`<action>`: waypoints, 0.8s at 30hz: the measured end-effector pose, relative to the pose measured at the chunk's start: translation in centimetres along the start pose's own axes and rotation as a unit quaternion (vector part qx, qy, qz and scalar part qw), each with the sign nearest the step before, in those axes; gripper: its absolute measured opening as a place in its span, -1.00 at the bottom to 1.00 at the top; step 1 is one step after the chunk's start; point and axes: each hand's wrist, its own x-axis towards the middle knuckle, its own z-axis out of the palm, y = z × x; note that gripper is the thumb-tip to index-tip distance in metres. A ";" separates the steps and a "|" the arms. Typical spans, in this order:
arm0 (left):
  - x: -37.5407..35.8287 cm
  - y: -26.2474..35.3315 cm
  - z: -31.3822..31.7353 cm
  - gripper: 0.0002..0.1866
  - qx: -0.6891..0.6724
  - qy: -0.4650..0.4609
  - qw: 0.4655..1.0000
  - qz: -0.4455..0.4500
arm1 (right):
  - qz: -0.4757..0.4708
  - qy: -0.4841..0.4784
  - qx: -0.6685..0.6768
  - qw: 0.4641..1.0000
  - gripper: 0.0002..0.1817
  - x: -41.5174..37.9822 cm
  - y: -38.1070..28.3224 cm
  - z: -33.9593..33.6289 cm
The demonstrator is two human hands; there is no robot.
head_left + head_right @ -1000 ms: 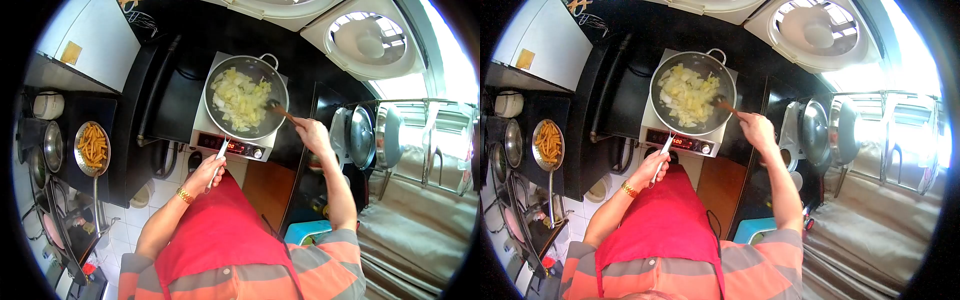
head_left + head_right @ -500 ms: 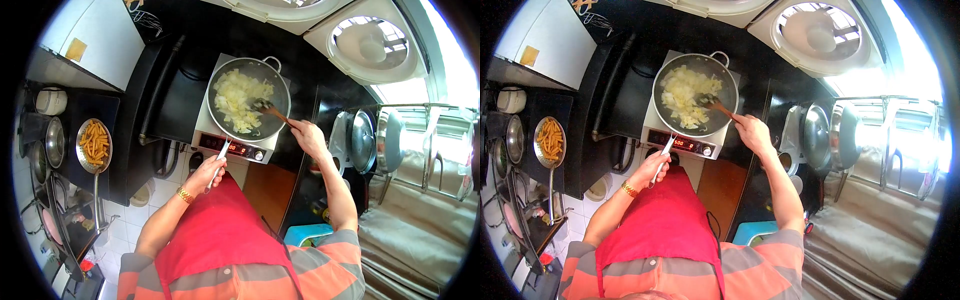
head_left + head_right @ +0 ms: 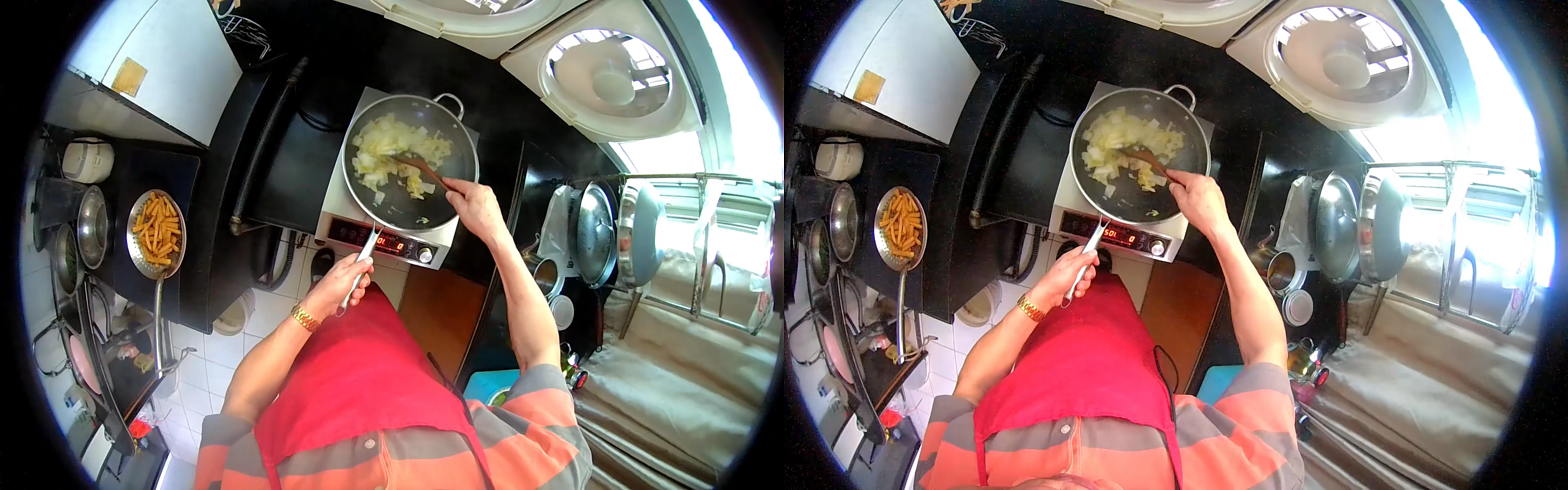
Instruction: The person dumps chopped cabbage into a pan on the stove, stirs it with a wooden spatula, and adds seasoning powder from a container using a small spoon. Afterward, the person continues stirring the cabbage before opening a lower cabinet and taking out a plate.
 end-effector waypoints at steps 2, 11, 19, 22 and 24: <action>0.0 0.0 0.0 -0.71 -0.002 0.000 1.000 0.000 | -0.004 0.012 -0.007 1.000 -0.62 1.6 0.3 0.5; 0.1 -0.1 0.0 -0.72 -0.011 0.004 1.000 -0.004 | 0.023 0.032 -0.033 0.999 -0.60 3.9 -0.6 1.7; 0.0 0.0 0.1 -0.71 -0.004 0.002 1.000 -0.005 | -0.007 0.054 -0.039 0.998 -0.58 4.8 1.8 5.1; 0.0 -0.2 0.2 -0.71 0.000 -0.002 1.000 -0.003 | 0.004 0.042 -0.066 0.997 -0.59 3.8 2.7 3.6; 0.1 -0.1 0.2 -0.70 -0.001 0.000 1.000 0.000 | 0.011 0.061 -0.057 0.996 -0.58 3.9 2.9 3.7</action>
